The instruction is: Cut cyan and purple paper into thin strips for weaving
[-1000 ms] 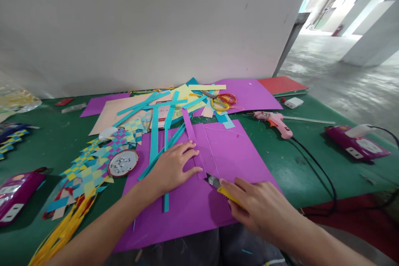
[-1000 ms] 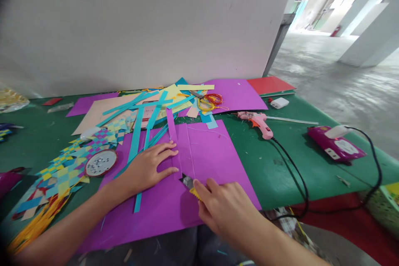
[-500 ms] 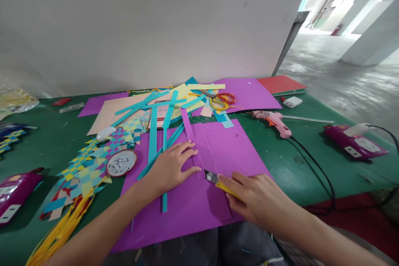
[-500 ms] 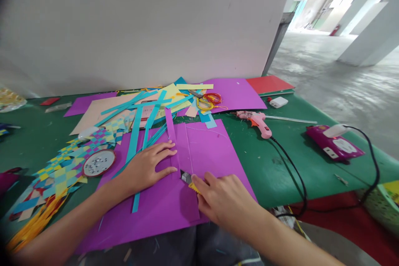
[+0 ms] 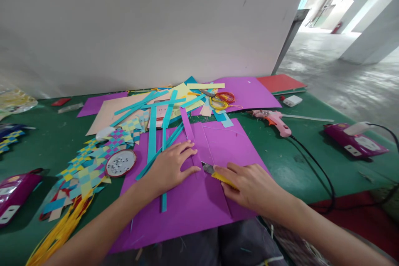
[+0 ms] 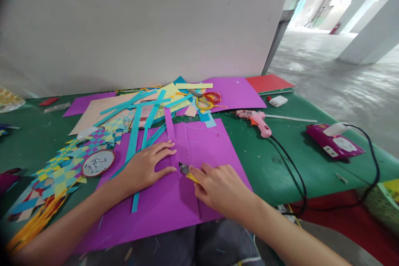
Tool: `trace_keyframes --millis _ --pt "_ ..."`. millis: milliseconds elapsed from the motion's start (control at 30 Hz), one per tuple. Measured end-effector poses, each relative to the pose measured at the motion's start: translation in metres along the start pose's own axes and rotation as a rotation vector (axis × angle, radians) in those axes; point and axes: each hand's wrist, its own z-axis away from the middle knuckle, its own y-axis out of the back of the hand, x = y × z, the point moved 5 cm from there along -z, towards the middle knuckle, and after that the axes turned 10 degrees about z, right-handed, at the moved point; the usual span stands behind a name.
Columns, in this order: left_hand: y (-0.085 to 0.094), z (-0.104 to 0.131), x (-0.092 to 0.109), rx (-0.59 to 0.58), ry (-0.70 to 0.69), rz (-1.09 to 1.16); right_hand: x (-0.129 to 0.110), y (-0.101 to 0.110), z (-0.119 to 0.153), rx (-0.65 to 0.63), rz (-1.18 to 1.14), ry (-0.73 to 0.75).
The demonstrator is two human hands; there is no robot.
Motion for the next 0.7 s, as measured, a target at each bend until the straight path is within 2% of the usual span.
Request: trace_keyframes --millis 433,567,700 --pt "0.001 -0.001 0.001 0.006 0.002 -0.004 0.013 0.008 -0.036 0.003 -0.021 -0.044" --pt "0.003 -0.001 0.001 0.018 -0.045 0.002 0.012 0.006 -0.032 0.014 -0.03 -0.033" --pt "0.002 0.001 0.008 -0.011 -0.135 0.03 0.006 0.002 -0.013 0.012 -0.019 -0.027"
